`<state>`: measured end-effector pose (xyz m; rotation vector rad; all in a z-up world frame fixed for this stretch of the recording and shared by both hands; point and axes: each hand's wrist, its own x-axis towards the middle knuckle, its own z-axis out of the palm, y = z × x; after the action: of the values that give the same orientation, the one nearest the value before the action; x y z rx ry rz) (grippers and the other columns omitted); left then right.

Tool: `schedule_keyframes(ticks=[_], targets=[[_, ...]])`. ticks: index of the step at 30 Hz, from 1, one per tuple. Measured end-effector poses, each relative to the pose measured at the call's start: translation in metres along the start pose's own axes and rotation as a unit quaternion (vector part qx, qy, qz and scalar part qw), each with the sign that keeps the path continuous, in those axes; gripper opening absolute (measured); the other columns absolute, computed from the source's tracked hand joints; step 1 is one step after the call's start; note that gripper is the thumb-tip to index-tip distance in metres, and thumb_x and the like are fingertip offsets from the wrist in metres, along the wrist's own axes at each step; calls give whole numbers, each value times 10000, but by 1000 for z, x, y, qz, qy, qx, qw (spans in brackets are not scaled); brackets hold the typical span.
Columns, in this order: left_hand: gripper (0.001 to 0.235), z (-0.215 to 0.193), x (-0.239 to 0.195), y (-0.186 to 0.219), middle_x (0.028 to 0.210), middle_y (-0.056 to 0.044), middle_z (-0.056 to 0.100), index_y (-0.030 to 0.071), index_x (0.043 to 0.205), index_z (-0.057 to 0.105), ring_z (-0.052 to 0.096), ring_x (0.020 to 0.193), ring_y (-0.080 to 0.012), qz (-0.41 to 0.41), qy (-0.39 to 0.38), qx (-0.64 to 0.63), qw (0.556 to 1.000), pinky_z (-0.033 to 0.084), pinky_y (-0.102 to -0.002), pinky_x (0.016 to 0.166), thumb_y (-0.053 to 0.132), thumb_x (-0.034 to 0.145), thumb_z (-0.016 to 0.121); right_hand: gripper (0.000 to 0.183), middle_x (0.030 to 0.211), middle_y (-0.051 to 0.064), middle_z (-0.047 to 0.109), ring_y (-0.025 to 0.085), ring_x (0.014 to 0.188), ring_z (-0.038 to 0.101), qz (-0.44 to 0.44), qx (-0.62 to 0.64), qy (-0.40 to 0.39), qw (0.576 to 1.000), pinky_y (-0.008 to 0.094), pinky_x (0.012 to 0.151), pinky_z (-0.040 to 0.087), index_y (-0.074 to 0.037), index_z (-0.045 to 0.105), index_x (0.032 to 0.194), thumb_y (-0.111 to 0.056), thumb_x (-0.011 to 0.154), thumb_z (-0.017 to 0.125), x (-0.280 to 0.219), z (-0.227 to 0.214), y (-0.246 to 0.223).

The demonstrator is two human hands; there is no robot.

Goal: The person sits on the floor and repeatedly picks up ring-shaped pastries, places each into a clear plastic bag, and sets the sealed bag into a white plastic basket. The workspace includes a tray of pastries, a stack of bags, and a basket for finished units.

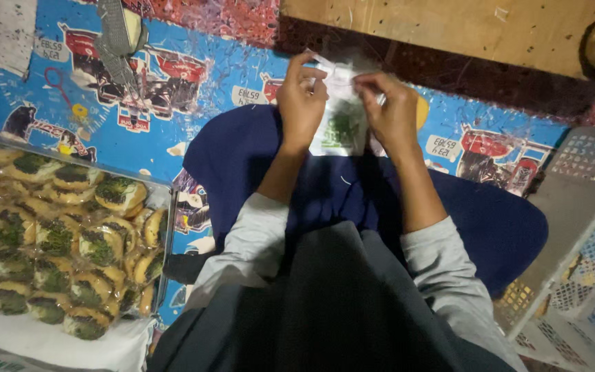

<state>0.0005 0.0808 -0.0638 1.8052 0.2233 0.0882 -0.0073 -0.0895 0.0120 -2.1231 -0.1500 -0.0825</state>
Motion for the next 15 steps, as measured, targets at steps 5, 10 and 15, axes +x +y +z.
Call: schedule_keyframes(ticks=[5, 10, 15], targets=[[333, 12, -9, -5, 1082, -118, 738, 22, 1232, 590, 740, 831, -140, 17, 30, -79, 996, 603, -241, 714, -96, 929, 663, 241, 1195, 197, 728, 352, 1124, 725, -70, -114, 87, 987, 399, 973, 573, -35, 708, 1171, -49, 932, 736, -16, -12, -40], [329, 8, -55, 31, 1188, -71, 711, 175, 1205, 628, 730, 1026, -182, 232, -88, -47, 968, 601, -270, 895, 0, 952, 744, 444, 1517, 262, 535, 436, 1409, 546, -15, -68, -44, 997, 440, 1163, 478, 7, 532, 1467, -130, 1071, 679, -15, -4, -15], [582, 14, -16, 42, 1418, -13, 570, 180, 1404, 517, 646, 1243, -162, -105, -27, -592, 799, 558, -369, 1021, 37, 870, 700, 609, 1578, 331, 409, 489, 1484, 382, -137, -27, -89, 986, 501, 1224, 336, 54, 450, 1513, -172, 1011, 709, -2, 5, 3]])
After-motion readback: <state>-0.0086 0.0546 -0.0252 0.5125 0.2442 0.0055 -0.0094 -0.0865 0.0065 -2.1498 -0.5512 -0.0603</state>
